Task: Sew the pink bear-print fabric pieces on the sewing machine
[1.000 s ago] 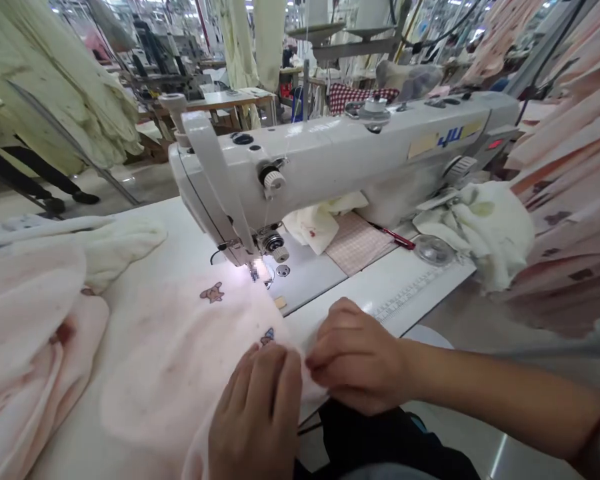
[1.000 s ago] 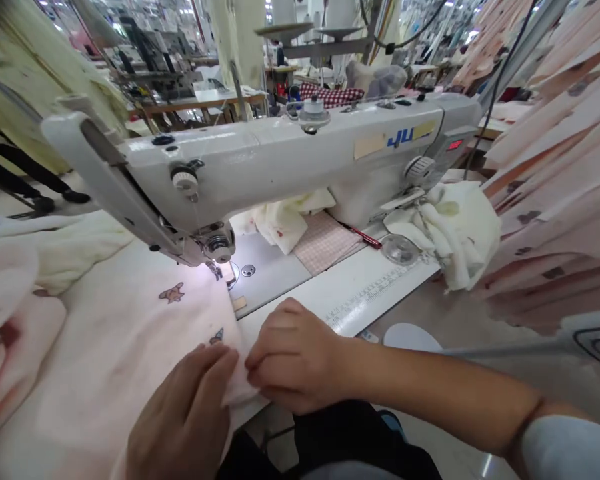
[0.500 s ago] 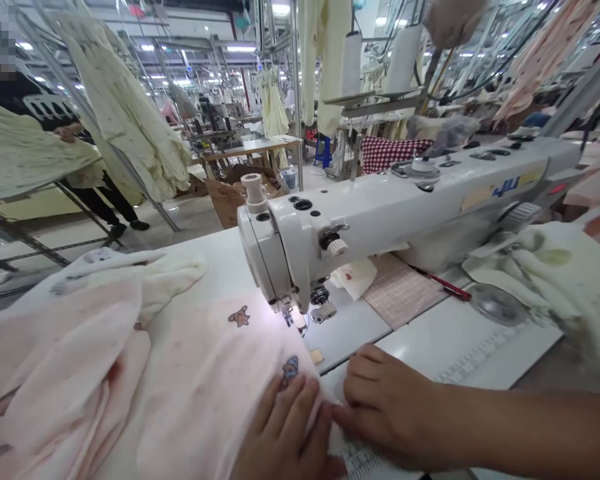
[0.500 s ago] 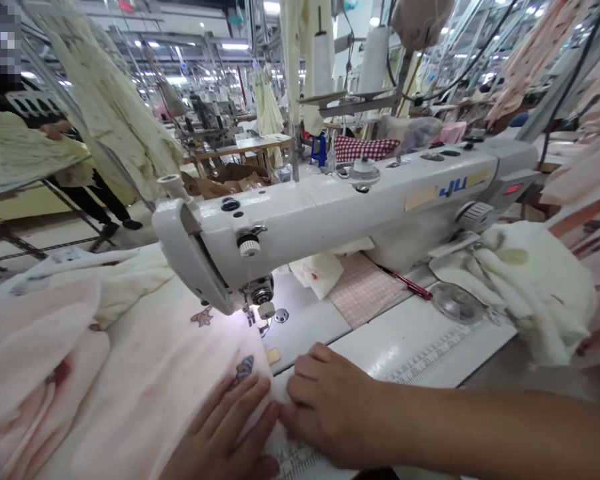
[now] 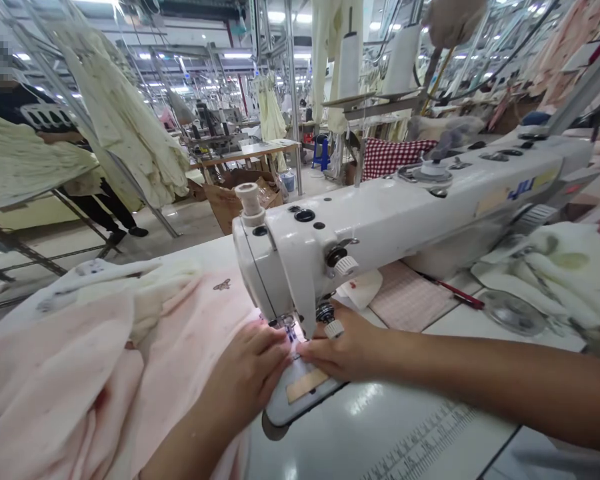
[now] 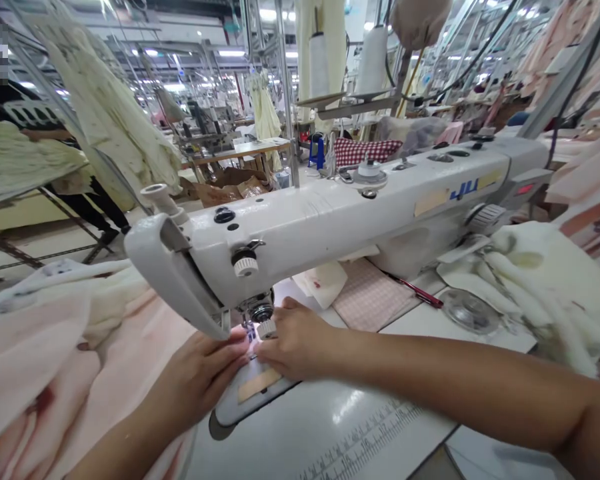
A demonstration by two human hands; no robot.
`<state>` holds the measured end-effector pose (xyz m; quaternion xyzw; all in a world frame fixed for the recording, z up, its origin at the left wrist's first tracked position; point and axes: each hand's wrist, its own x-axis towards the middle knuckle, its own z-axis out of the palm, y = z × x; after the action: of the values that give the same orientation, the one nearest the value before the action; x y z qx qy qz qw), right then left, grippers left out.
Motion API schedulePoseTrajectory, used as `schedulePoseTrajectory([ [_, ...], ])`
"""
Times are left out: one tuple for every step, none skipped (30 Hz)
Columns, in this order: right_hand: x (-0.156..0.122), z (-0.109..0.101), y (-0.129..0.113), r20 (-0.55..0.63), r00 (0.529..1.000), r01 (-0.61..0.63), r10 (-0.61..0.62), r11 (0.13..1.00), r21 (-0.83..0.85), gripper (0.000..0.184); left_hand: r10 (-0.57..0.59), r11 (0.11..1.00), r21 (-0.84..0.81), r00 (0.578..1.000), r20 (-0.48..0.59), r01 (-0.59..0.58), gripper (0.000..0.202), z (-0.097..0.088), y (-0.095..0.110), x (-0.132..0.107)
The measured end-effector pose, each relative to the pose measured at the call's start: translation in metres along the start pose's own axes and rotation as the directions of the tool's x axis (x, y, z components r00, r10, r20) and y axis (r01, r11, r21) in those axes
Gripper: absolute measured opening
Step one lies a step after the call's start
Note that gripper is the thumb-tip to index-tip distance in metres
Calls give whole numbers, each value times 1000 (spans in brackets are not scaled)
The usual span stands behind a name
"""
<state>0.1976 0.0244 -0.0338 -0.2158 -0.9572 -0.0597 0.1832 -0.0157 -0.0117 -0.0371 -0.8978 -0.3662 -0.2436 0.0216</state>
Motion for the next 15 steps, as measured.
schedulePoseTrajectory([
  [0,3,0,-14,1000,-3,3,1000,5,24,-25,1000,16,1000,-9,25,17,2,-5,0],
  [-1,5,0,-21,1000,-7,7,1000,9,24,-51,998,30,999,-11,51,18,3,-10,1],
  [-1,7,0,-22,1000,-17,17,1000,11,23,-77,996,42,997,-5,77,19,4,-15,2],
  [-1,9,0,-16,1000,-25,25,1000,11,23,-98,994,49,995,6,97,20,5,-19,3],
  [0,9,0,-10,999,-31,31,999,10,23,-111,993,53,994,14,110,20,5,-22,5],
  [1,8,0,-2,999,-38,38,999,7,23,-116,992,54,993,14,116,21,4,-24,6],
  [1,6,0,6,999,-42,42,999,8,22,-121,991,56,993,4,120,21,4,-23,8],
  [1,2,-2,15,999,-36,35,999,18,22,-127,990,59,992,-12,128,21,3,-19,8],
  [0,-4,-4,19,1000,-25,25,999,40,21,-138,988,65,990,-29,140,22,3,-11,7],
  [-2,-10,-9,20,1000,-14,13,997,75,20,-157,985,71,987,-46,160,22,4,2,3],
  [-7,-17,-15,13,1000,-3,2,993,120,21,-175,980,85,982,-69,180,22,5,19,-3],
  [-13,-25,-22,5,1000,7,-8,985,170,22,-181,975,113,978,-102,193,21,8,41,-11],
  [-20,-32,-31,1,1000,12,-12,976,217,23,-188,969,141,974,-130,206,20,10,65,-21],
  [-29,-39,-40,6,1000,11,-13,966,259,23,-156,961,201,971,-180,191,20,12,90,-31],
  [-39,-44,-50,20,1000,10,-17,954,298,22,-114,953,253,971,-210,167,20,14,114,-40],
])
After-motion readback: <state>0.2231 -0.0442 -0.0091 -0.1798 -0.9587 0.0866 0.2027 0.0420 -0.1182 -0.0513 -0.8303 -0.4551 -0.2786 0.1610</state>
